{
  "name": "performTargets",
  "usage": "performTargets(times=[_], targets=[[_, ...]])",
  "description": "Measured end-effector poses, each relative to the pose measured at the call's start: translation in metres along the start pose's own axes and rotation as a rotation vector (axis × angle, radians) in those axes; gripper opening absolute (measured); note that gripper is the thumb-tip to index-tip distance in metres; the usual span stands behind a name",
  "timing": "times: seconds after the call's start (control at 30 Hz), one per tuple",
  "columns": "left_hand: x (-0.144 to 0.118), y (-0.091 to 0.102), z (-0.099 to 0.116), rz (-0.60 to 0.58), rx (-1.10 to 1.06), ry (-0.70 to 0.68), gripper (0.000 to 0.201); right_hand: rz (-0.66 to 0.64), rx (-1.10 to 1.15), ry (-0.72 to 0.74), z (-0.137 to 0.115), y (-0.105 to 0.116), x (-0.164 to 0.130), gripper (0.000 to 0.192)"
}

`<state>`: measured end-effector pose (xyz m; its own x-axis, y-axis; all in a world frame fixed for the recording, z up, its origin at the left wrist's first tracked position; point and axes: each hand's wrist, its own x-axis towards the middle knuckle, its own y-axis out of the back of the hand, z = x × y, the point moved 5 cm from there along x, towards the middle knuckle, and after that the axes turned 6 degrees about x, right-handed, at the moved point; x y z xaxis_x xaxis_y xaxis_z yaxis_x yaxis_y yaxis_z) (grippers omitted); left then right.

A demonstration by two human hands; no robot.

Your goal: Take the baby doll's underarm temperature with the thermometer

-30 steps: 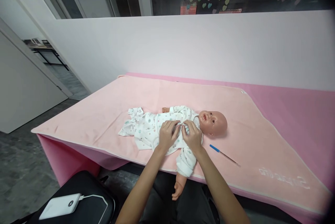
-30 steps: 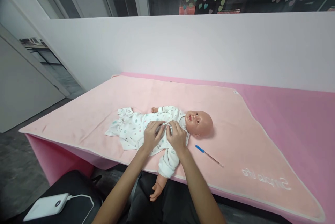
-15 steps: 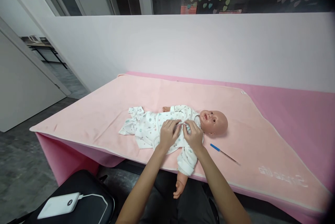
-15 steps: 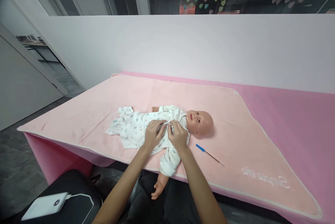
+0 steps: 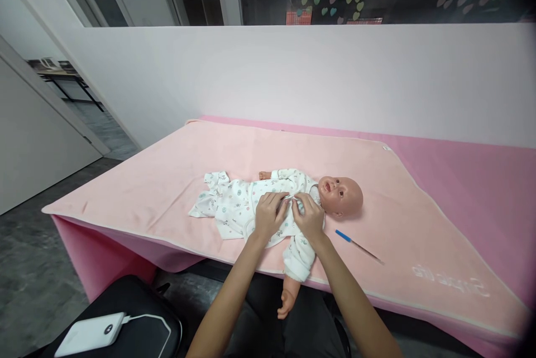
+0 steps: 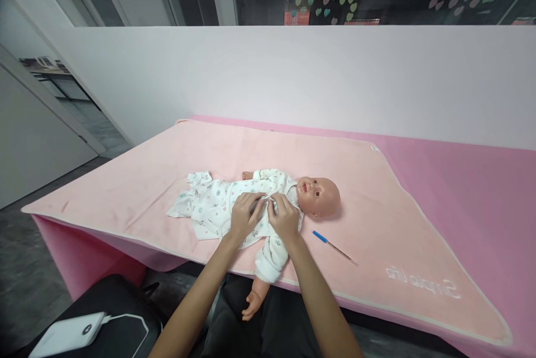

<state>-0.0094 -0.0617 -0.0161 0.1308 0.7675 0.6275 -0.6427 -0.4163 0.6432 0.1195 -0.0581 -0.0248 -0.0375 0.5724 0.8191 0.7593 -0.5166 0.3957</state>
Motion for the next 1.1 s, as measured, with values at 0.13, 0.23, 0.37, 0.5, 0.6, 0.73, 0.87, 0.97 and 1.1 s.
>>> performTargets(times=[0.13,0.23,0.37,0.5,0.6,0.73,0.87,0.97,1.1], targets=[[0.0001,0.0007,0.0003,0.002,0.001,0.001,0.022,-0.014,-0.008,-0.009,0.0003,-0.0006,-0.0002,0.013],[0.0001,0.0007,0.0002,0.005,0.007,-0.001,0.022,-0.012,-0.009,-0.010,-0.0002,-0.0004,-0.0005,0.013],[-0.0001,0.0004,-0.0002,0.017,0.017,-0.011,0.021,0.007,-0.018,-0.003,-0.0011,0.0002,-0.0009,0.014],[-0.0003,-0.0004,-0.0009,0.023,0.028,-0.015,0.020,0.014,-0.020,0.002,-0.0012,0.0004,-0.0009,0.015],[-0.0005,-0.0008,-0.0010,0.021,0.034,-0.015,0.019,0.011,-0.018,-0.001,-0.0009,0.0006,-0.0007,0.014],[-0.0008,-0.0003,-0.0008,0.029,0.034,-0.011,0.019,0.002,-0.011,-0.006,-0.0009,0.0006,-0.0004,0.014],[-0.0010,0.0004,0.0000,0.033,0.036,-0.013,0.018,0.007,0.005,-0.007,-0.0015,0.0012,-0.0003,0.014],[-0.0009,0.0007,0.0006,0.035,0.039,-0.019,0.018,0.013,-0.004,0.024,-0.0034,0.0021,-0.0011,0.016],[-0.0006,-0.0002,0.0000,0.034,0.041,-0.021,0.019,0.006,-0.082,0.110,-0.0082,0.0025,-0.0028,0.017]])
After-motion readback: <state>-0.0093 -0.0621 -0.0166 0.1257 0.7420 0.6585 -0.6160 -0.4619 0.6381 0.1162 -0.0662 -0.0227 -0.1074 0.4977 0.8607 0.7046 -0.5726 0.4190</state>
